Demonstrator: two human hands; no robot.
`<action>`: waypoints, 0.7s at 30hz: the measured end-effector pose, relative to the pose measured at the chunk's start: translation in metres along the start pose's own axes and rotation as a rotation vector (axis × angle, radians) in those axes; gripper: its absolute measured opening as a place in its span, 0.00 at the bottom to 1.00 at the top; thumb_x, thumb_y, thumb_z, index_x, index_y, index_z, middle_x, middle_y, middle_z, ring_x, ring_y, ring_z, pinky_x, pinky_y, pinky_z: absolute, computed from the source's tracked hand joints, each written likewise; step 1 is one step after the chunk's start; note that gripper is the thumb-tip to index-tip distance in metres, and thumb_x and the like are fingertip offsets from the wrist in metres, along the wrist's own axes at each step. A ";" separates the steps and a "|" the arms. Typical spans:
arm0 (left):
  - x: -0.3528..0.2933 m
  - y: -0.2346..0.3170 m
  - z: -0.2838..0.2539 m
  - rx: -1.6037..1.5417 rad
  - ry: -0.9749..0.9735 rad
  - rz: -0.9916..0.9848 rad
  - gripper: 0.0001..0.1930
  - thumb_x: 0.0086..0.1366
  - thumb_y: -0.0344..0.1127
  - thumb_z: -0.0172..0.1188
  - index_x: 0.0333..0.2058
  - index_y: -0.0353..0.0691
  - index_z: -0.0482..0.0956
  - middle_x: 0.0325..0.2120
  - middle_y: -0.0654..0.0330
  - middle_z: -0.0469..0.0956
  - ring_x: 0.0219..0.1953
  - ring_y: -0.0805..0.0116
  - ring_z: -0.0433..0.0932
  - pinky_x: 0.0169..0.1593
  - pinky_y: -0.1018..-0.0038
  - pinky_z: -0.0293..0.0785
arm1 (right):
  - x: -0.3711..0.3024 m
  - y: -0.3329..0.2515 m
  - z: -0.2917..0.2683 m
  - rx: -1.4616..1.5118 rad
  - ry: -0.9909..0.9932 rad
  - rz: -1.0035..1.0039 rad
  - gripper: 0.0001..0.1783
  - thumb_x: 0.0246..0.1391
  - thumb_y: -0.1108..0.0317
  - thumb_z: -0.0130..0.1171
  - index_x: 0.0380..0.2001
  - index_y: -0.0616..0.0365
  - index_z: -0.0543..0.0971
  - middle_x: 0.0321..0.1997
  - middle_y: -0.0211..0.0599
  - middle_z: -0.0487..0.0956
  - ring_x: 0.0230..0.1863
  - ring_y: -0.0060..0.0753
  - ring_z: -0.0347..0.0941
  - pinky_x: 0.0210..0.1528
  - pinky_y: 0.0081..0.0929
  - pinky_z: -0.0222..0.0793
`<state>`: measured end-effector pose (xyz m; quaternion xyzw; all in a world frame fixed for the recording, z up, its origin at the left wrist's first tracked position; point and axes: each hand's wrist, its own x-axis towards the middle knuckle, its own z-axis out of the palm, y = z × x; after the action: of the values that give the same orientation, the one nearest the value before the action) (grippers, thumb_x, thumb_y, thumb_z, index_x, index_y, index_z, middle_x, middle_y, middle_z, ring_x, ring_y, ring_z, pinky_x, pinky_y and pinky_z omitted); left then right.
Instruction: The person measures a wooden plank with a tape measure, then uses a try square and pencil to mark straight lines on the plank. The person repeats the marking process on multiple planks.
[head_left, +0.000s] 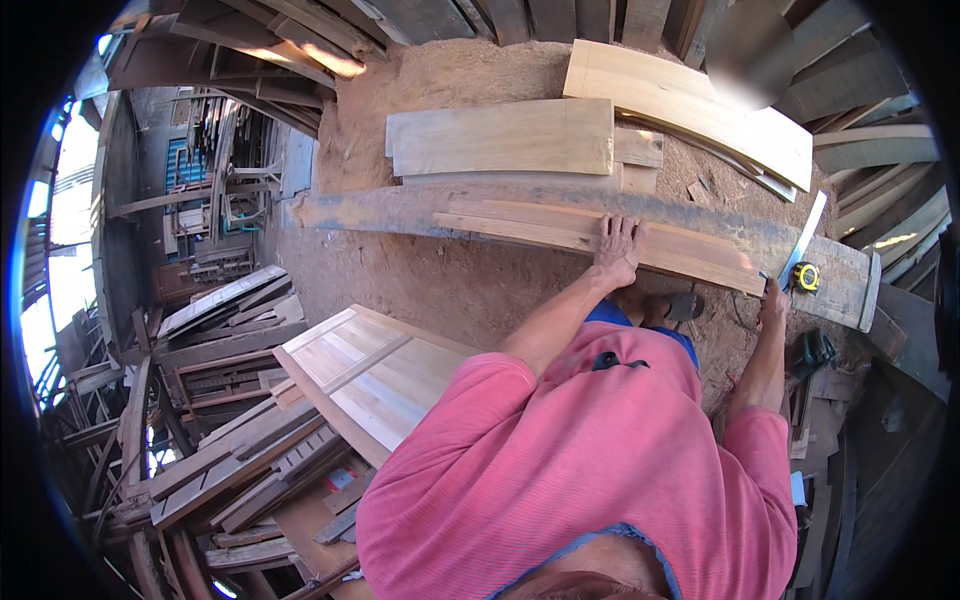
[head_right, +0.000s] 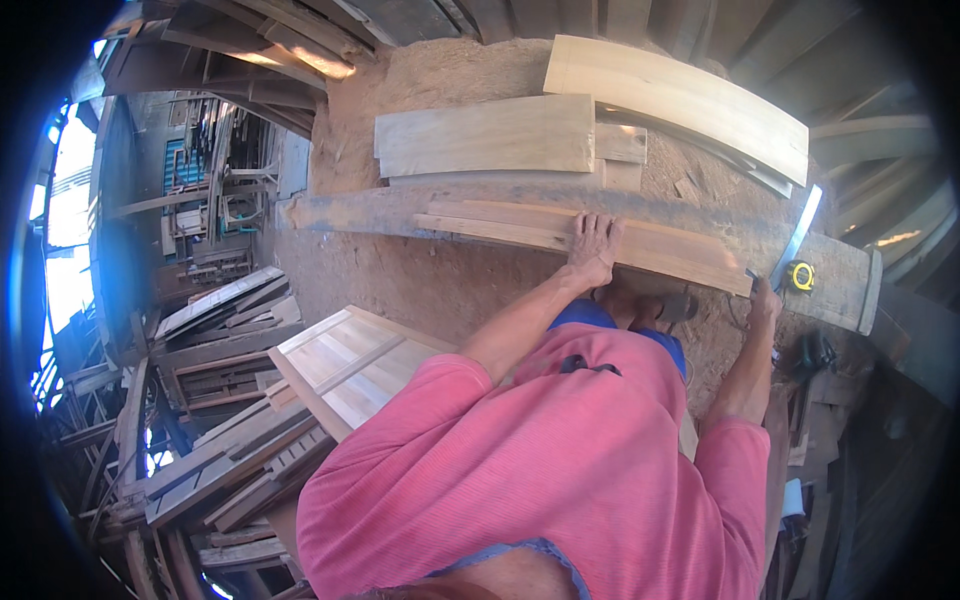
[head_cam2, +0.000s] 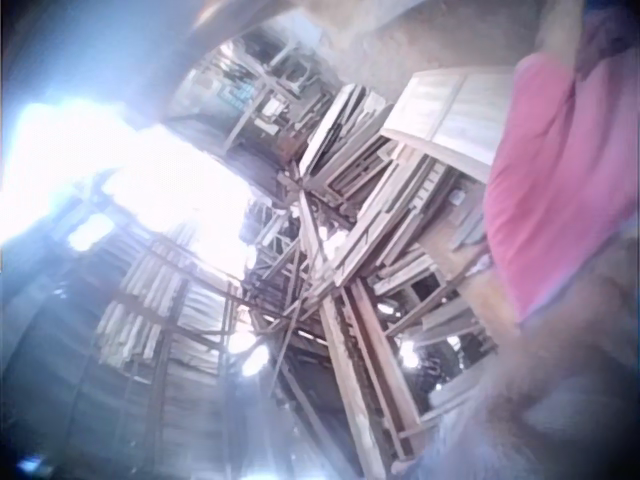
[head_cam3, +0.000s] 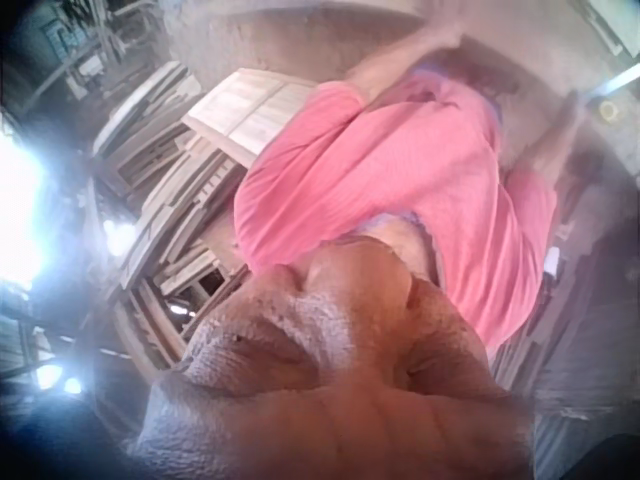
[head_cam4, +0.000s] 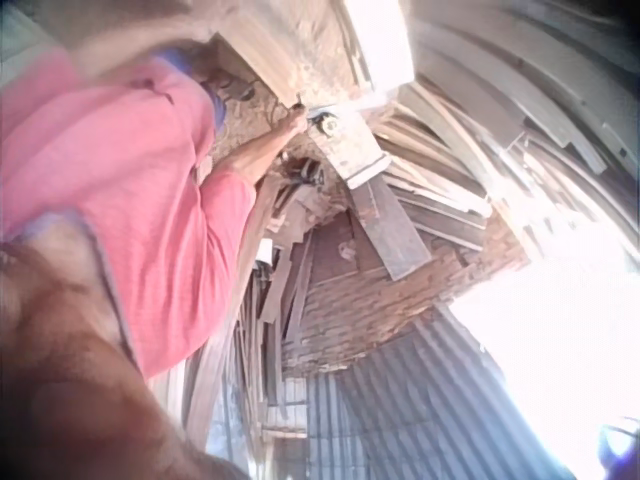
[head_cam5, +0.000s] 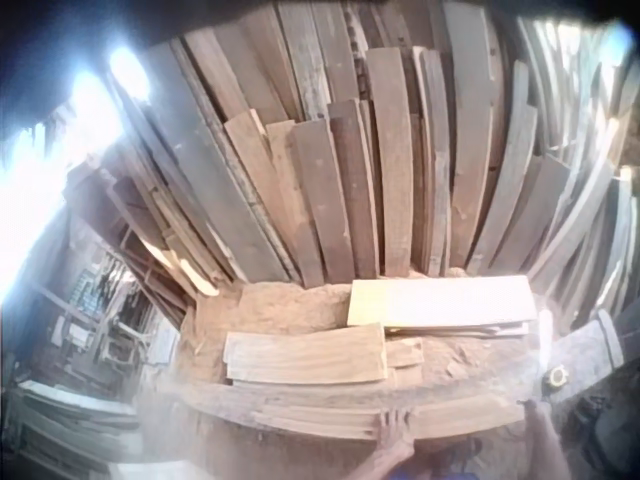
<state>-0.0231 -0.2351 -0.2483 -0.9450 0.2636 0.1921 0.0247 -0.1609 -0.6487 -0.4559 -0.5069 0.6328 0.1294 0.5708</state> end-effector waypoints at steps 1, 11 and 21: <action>0.002 0.001 -0.003 0.002 -0.004 0.007 0.56 0.42 0.35 0.77 0.73 0.40 0.61 0.64 0.47 0.65 0.70 0.42 0.61 0.79 0.43 0.44 | 0.009 0.004 -0.006 0.008 -0.004 0.010 0.33 0.57 0.48 0.65 0.51 0.70 0.82 0.45 0.47 0.81 0.43 0.46 0.78 0.42 0.48 0.73; 0.004 -0.005 -0.006 -0.053 0.088 0.056 0.55 0.41 0.32 0.74 0.72 0.36 0.62 0.60 0.48 0.68 0.67 0.44 0.64 0.78 0.43 0.47 | -0.012 0.038 -0.031 -0.002 -0.027 -0.155 0.17 0.65 0.58 0.66 0.34 0.65 0.81 0.17 0.36 0.71 0.12 0.35 0.65 0.16 0.41 0.55; 0.008 -0.007 0.012 -0.044 0.192 0.108 0.46 0.45 0.32 0.71 0.67 0.40 0.67 0.57 0.47 0.69 0.63 0.42 0.66 0.73 0.43 0.53 | -0.124 0.041 -0.055 -0.103 -0.066 -0.571 0.12 0.63 0.63 0.66 0.46 0.55 0.84 0.26 0.22 0.73 0.23 0.20 0.65 0.25 0.29 0.62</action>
<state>-0.0174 -0.2317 -0.2624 -0.9437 0.3111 0.1074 -0.0320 -0.2462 -0.6099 -0.3496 -0.6884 0.4382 0.0120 0.5780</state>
